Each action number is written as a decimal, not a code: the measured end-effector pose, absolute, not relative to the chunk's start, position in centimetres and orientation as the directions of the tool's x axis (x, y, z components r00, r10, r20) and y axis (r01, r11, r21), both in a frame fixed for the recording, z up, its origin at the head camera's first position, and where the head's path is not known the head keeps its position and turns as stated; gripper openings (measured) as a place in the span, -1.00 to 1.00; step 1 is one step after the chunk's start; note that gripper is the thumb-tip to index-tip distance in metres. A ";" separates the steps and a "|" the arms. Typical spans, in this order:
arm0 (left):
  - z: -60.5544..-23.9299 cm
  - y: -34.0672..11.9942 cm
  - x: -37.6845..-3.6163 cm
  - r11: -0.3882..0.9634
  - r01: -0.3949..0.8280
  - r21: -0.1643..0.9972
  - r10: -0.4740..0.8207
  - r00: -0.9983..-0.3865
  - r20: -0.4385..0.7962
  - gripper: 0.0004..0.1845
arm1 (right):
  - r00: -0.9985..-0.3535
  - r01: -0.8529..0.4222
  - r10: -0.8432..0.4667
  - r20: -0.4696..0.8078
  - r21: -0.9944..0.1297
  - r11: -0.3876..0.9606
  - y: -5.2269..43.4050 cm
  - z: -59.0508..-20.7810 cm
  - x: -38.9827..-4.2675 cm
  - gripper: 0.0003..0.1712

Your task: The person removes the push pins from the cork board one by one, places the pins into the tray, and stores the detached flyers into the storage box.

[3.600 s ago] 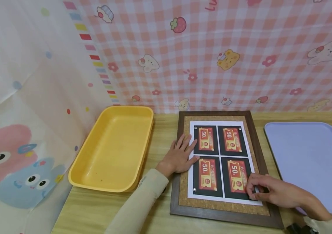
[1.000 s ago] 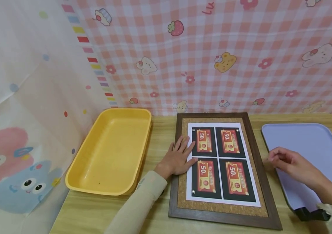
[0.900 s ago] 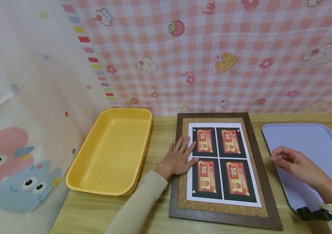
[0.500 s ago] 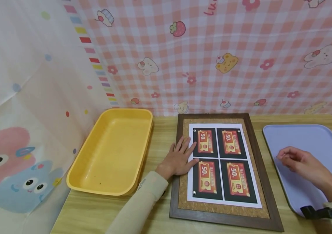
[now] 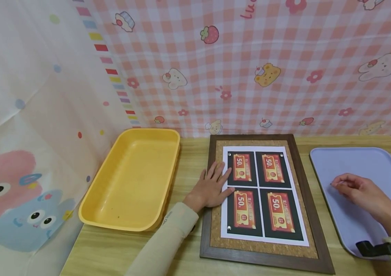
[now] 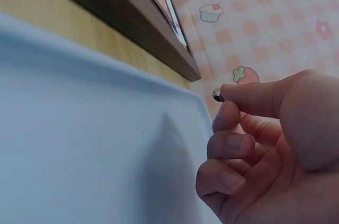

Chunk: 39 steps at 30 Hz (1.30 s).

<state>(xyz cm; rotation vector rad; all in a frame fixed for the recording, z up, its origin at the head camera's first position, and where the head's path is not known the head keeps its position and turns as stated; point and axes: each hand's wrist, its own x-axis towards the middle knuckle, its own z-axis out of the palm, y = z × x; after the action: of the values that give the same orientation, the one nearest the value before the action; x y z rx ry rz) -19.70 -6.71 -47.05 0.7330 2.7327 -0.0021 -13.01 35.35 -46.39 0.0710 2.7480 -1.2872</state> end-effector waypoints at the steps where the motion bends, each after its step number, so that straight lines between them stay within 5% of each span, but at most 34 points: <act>1: -47.0 -6.7 -19.7 0.869 0.489 0.077 0.488 -0.820 -0.300 -0.23 | -0.993 0.088 0.001 -0.114 -0.762 0.642 35.4 -46.5 -13.0 -0.70; 39: -47.2 -6.7 -19.7 0.871 0.483 0.093 0.488 -0.825 -0.287 -0.23 | -0.992 0.111 0.040 -0.118 -0.696 0.710 36.2 -48.2 -13.3 -0.69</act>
<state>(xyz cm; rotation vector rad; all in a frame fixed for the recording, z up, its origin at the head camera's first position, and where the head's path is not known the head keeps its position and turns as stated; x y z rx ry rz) -19.72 -6.68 -47.15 0.7291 2.7405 0.0231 -13.30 36.20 -48.20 0.1253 2.8173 -1.1556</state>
